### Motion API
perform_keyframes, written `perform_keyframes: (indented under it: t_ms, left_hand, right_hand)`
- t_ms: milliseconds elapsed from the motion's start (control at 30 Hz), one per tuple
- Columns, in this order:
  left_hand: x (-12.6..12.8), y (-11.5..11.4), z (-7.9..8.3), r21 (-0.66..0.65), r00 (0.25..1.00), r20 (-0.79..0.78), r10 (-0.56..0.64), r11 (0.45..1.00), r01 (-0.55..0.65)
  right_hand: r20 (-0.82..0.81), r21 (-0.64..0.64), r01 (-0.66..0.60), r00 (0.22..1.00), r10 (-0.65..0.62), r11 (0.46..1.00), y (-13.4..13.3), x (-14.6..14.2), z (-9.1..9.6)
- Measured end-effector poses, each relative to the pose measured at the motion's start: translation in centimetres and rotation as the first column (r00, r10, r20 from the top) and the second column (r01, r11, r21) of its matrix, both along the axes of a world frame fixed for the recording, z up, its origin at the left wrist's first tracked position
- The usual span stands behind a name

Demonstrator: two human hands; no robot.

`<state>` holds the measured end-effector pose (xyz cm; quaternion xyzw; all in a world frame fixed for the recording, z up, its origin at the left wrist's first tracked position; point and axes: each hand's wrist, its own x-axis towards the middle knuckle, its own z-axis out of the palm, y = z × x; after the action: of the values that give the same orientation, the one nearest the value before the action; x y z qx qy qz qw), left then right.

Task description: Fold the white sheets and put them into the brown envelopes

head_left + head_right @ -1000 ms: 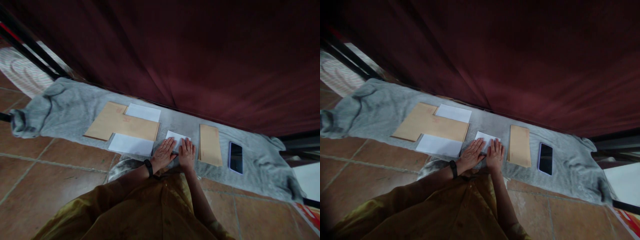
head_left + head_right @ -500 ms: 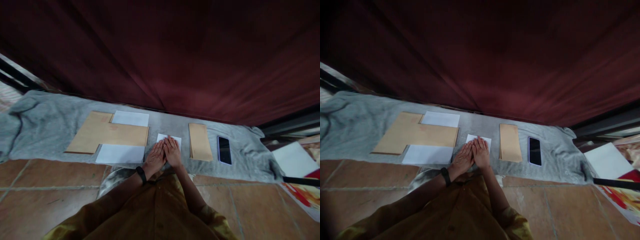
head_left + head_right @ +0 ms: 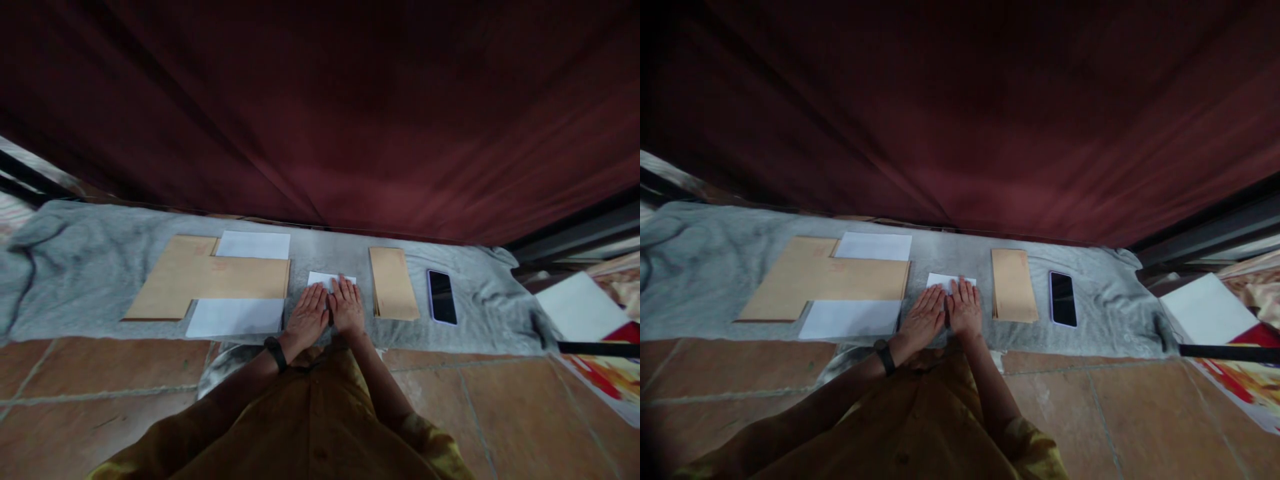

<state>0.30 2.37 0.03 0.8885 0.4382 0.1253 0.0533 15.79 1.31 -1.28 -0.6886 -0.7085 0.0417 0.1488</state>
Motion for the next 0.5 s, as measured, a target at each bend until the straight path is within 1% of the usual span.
perform_keyframes:
  t_ms: [100, 167, 300, 500]
  left_hand:
    - [0.8, 1.4, 0.6, 0.011, 1.000, 0.008, 0.004, 1.000, -0.004]
    - [1.2, 2.3, 0.7, 0.012, 1.000, 0.008, 0.012, 1.000, -0.012]
    - [1.3, 3.4, -0.2, 0.014, 1.000, -0.009, 0.016, 1.000, -0.016]
    - [0.9, 3.3, -1.2, 0.028, 0.997, 0.012, 0.072, 0.997, -0.073]
  right_hand:
    - [-0.004, -0.001, 0.002, 1.000, -0.002, 1.000, -0.1, -0.1, 0.1]
    - [-0.004, 0.004, 0.005, 1.000, -0.005, 1.000, -0.1, -0.1, 0.2]
    - [-0.010, 0.028, 0.009, 1.000, -0.009, 1.000, 0.0, -0.2, 0.2]
    - [-0.019, 0.061, 0.048, 0.999, -0.047, 0.997, 0.0, -0.5, -0.2]
